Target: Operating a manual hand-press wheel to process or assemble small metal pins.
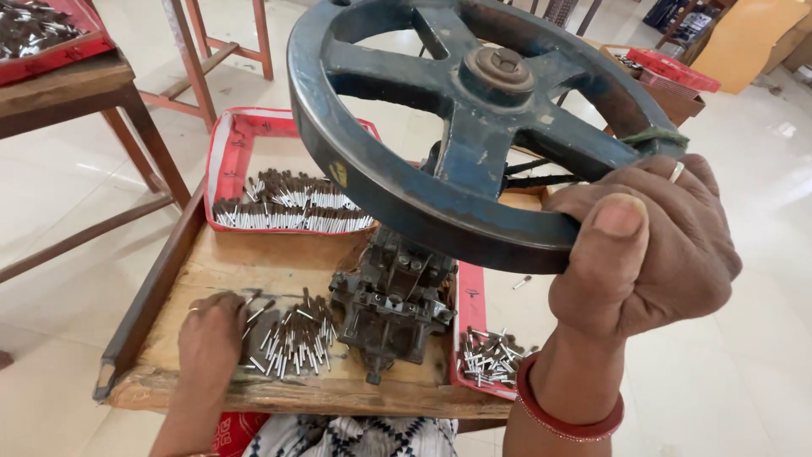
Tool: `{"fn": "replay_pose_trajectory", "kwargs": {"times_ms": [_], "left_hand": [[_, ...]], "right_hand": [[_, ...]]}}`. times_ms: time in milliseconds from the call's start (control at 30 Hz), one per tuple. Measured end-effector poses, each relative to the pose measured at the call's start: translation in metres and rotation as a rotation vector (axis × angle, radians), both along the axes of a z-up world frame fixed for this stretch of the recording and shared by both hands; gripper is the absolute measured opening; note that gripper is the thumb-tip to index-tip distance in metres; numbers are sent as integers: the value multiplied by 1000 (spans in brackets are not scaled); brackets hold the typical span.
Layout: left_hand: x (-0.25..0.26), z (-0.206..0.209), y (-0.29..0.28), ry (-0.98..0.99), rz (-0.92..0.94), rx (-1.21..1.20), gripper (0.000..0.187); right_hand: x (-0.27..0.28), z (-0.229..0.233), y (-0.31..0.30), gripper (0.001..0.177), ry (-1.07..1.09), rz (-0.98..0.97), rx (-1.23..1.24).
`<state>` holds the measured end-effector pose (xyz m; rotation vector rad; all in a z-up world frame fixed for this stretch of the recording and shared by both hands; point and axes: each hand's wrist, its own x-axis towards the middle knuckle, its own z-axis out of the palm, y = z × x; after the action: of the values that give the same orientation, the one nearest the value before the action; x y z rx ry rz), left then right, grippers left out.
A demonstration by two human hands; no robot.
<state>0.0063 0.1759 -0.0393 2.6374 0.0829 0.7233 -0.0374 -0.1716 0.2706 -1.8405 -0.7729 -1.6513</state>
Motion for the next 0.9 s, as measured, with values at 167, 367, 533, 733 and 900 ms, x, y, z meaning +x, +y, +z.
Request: {"fn": "replay_pose_trajectory", "kwargs": {"times_ms": [167, 367, 533, 733, 900], "left_hand": [[3, -6, 13, 40, -43, 52, 16], [-23, 53, -77, 46, -175, -367, 22], [-19, 45, -144, -71, -410, -408, 13], [-2, 46, -179, -192, -453, -223, 16], [-7, 50, -165, -216, -500, -223, 43]], "right_hand": [[0, -1, 7, 53, -23, -3, 66], [0, -1, 6, 50, -38, 3, 93], [-2, -1, 11, 47, -29, 13, 129], [-4, 2, 5, 47, 20, 2, 86], [-3, 0, 7, 52, -8, 7, 87]]}}
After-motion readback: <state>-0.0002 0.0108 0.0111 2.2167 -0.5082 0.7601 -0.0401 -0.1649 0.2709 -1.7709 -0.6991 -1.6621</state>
